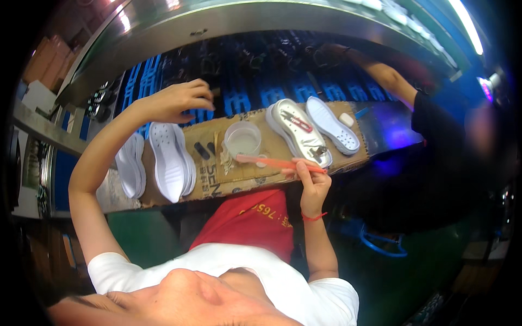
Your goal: The person repeatedly picks up white shoe insoles, dips a brush into a small container of liquid, and applies the liquid to the insole surface. The person places each treated insole on a nearby stack and continues the process with the next insole.
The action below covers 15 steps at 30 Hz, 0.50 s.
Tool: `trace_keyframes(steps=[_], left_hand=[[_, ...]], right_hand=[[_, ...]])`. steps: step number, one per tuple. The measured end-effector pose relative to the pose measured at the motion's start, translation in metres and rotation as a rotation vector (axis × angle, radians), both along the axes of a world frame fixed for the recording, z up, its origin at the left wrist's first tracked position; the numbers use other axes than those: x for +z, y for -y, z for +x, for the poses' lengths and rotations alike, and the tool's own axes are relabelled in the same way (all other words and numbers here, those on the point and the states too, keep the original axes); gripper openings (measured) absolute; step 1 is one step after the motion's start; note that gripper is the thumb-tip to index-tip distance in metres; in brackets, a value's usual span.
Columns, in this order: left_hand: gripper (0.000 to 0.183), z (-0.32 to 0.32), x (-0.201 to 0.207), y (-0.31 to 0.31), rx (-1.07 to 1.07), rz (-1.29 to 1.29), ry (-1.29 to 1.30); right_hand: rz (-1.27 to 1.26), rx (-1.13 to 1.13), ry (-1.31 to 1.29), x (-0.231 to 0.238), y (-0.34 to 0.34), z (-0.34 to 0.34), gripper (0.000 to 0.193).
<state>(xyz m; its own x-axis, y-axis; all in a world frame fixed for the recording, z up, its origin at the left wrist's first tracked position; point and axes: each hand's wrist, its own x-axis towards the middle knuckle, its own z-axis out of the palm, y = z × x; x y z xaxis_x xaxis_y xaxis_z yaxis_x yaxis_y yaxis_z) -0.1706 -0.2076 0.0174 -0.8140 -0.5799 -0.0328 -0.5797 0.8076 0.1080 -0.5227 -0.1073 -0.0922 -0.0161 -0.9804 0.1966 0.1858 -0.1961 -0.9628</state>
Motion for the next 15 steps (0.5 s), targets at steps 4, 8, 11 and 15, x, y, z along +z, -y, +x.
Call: trace_keyframes(steps=[4, 8, 11, 15], left_hand=[[0.068, 0.054, -0.025, -0.050, 0.167, 0.081, 0.194], [0.082, 0.069, -0.049, -0.075, 0.210, 0.186, 0.320], [0.064, 0.086, -0.082, -0.083, 0.056, -0.094, 0.317], [0.057, 0.075, -0.062, -0.088, 0.024, -0.147, 0.296]], right_hand=[[0.016, 0.005, -0.129, -0.012, 0.021, 0.015, 0.025], [-0.012, 0.112, -0.221, -0.027, 0.054, 0.026, 0.026], [-0.026, 0.162, -0.238, -0.033, 0.073, 0.040, 0.025], [-0.019, 0.177, -0.227, -0.039, 0.088, 0.051, 0.026]])
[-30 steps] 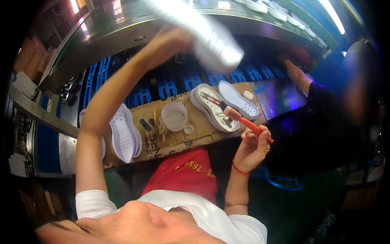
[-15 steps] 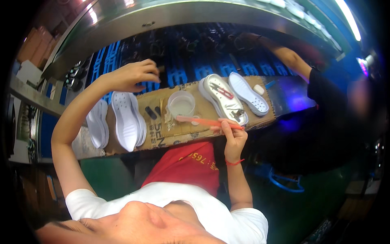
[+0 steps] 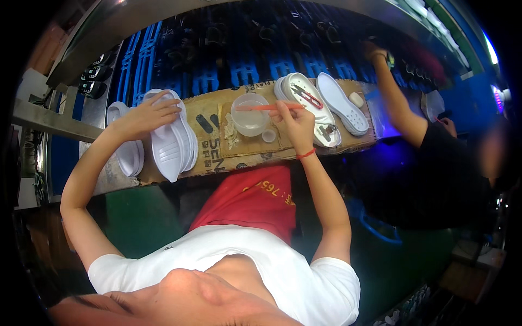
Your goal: The person repeatedly picks up white shoe insoles, dips a brush into a small container of liquid, and applies the liquid to the insole surface. The person places each treated insole on a nearby stack and continues the process with the next insole.
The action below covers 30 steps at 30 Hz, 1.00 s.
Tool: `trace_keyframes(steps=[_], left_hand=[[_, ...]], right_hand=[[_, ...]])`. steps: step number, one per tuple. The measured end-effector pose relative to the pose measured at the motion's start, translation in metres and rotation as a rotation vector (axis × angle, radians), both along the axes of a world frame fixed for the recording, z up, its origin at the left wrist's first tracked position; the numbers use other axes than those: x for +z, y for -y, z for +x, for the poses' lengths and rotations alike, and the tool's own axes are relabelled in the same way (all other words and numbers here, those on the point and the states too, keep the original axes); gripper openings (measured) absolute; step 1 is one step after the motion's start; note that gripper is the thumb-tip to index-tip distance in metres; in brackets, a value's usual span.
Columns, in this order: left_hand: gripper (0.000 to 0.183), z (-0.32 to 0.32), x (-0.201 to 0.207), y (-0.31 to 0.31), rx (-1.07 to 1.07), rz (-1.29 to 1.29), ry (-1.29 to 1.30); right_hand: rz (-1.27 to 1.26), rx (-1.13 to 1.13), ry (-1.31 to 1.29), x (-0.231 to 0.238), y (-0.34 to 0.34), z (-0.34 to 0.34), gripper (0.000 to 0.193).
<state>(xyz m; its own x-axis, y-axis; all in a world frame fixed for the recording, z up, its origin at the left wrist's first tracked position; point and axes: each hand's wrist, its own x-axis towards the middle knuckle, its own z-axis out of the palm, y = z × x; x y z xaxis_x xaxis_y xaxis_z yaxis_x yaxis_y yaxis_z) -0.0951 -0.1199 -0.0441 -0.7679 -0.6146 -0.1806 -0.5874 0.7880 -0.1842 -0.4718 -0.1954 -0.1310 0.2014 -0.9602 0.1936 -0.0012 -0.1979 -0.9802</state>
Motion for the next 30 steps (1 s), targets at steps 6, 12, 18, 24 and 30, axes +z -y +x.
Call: trace_keyframes(steps=[6, 12, 18, 24, 30], left_hand=[[0.069, -0.002, 0.043, -0.029, 0.644, 0.210, -0.335], [0.075, -0.018, -0.025, -0.069, 1.023, 0.383, -1.209], [0.079, -0.048, -0.073, -0.095, 0.918, 1.292, -1.847], [0.067, -0.084, -0.094, -0.105, 0.536, 1.759, -2.233], [0.072, -0.094, -0.095, -0.110, 0.771, 1.783, -2.117]], right_hand=[[-0.066, -0.040, -0.216, -0.003, 0.010, 0.001, 0.023], [-0.094, -0.012, -0.319, 0.004, 0.014, 0.003, 0.023], [0.330, 0.085, -0.042, 0.010, 0.022, -0.024, 0.026], [0.589, 0.284, 0.279, 0.028, 0.024, -0.016, 0.025], [0.051, 0.348, 0.011, 0.071, 0.011, 0.023, 0.024]])
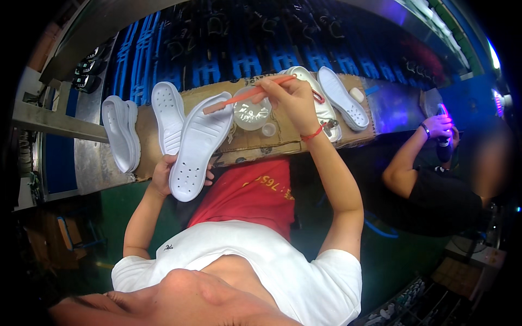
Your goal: The person repeatedly picks up white shoe insoles, dips a brush into a small container of liquid, and applies the liquid to the insole surface. The person places each treated insole on a nearby stack and continues the process with the next insole.
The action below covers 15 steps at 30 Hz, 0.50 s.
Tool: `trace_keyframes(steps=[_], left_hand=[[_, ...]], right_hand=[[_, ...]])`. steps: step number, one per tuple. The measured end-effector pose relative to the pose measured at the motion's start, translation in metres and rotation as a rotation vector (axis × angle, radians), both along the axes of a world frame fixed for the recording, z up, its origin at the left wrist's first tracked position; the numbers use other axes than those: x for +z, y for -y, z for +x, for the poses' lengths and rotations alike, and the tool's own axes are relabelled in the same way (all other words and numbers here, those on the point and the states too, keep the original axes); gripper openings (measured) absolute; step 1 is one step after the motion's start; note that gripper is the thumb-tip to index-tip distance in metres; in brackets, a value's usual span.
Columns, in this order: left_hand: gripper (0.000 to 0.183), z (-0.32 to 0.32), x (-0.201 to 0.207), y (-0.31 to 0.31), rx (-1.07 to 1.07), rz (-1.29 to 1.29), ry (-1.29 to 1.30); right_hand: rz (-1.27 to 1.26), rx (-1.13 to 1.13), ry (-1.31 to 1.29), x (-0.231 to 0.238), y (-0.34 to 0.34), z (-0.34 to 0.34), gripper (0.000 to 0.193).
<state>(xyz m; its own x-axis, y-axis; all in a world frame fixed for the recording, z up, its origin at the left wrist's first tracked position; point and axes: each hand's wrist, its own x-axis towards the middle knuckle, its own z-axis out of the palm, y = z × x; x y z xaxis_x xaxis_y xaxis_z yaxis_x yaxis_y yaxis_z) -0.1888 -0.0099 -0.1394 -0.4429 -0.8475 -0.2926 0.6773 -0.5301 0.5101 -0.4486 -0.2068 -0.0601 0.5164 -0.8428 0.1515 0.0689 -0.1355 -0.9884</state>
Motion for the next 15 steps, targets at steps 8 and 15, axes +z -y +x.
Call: trace_keyframes(steps=[8, 15], left_hand=[[0.072, -0.003, 0.005, 0.006, -0.107, 0.070, -0.076], [0.071, -0.014, 0.004, 0.009, 0.025, 0.012, -0.074]], right_hand=[[-0.493, 0.483, -0.233, 0.031, 0.010, 0.031, 0.017], [-0.643, 0.166, -0.362, 0.047, 0.032, -0.014, 0.016]])
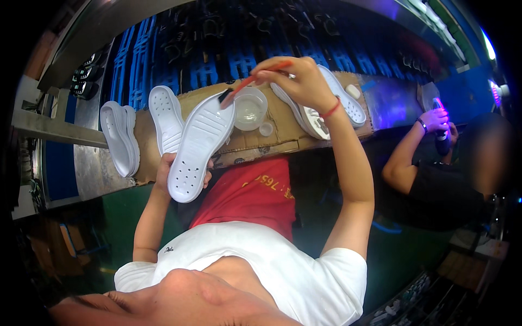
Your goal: The person repeatedly picks up white shoe insoles, dips a brush into a small container of liquid, and applies the liquid to the insole surface. The person places each treated insole on a nearby stack and continues the process with the next insole.
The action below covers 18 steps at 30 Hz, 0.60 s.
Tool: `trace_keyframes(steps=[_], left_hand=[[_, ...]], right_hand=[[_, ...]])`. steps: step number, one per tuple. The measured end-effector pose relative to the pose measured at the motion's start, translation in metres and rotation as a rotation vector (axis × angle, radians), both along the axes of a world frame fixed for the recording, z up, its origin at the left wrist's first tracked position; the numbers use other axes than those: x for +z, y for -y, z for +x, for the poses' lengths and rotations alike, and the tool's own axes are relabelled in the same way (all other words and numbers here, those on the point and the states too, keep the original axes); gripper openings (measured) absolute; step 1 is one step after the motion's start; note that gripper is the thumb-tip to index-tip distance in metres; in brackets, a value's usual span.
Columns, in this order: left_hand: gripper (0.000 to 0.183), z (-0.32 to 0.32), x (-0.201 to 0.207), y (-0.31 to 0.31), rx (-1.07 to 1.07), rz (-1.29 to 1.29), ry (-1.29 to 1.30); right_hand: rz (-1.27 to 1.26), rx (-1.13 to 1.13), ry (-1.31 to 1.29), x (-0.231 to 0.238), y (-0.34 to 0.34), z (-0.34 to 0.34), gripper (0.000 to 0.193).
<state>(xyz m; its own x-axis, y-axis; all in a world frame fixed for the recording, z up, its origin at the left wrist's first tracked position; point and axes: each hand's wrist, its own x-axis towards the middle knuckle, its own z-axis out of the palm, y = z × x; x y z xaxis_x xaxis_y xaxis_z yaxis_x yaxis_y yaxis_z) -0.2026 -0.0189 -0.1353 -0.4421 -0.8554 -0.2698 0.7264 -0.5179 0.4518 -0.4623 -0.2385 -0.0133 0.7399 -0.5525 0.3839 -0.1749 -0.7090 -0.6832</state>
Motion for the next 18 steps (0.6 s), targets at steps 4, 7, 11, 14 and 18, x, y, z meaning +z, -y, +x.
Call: trace_keyframes(steps=[4, 7, 11, 14, 18], left_hand=[[0.069, -0.007, -0.008, 0.001, 0.059, -0.187, 0.072], [0.071, -0.015, -0.012, 0.002, 0.152, -0.194, 0.256], [0.070, -0.020, -0.011, 0.005, 0.246, -0.221, 0.323], [0.070, -0.021, -0.009, 0.005, 0.254, -0.220, 0.336], [0.071, -0.020, -0.010, 0.001, 0.174, -0.234, 0.242]], right_hand=[[-0.029, -0.169, 0.027, -0.008, -0.029, -0.015, 0.015], [0.049, -0.230, 0.064, -0.021, -0.054, -0.013, 0.016], [0.303, -0.200, 0.159, -0.042, -0.079, -0.009, 0.017], [0.595, -0.142, 0.216, -0.052, -0.091, -0.007, 0.017], [0.818, -0.313, 0.466, -0.061, -0.067, -0.001, 0.027]])
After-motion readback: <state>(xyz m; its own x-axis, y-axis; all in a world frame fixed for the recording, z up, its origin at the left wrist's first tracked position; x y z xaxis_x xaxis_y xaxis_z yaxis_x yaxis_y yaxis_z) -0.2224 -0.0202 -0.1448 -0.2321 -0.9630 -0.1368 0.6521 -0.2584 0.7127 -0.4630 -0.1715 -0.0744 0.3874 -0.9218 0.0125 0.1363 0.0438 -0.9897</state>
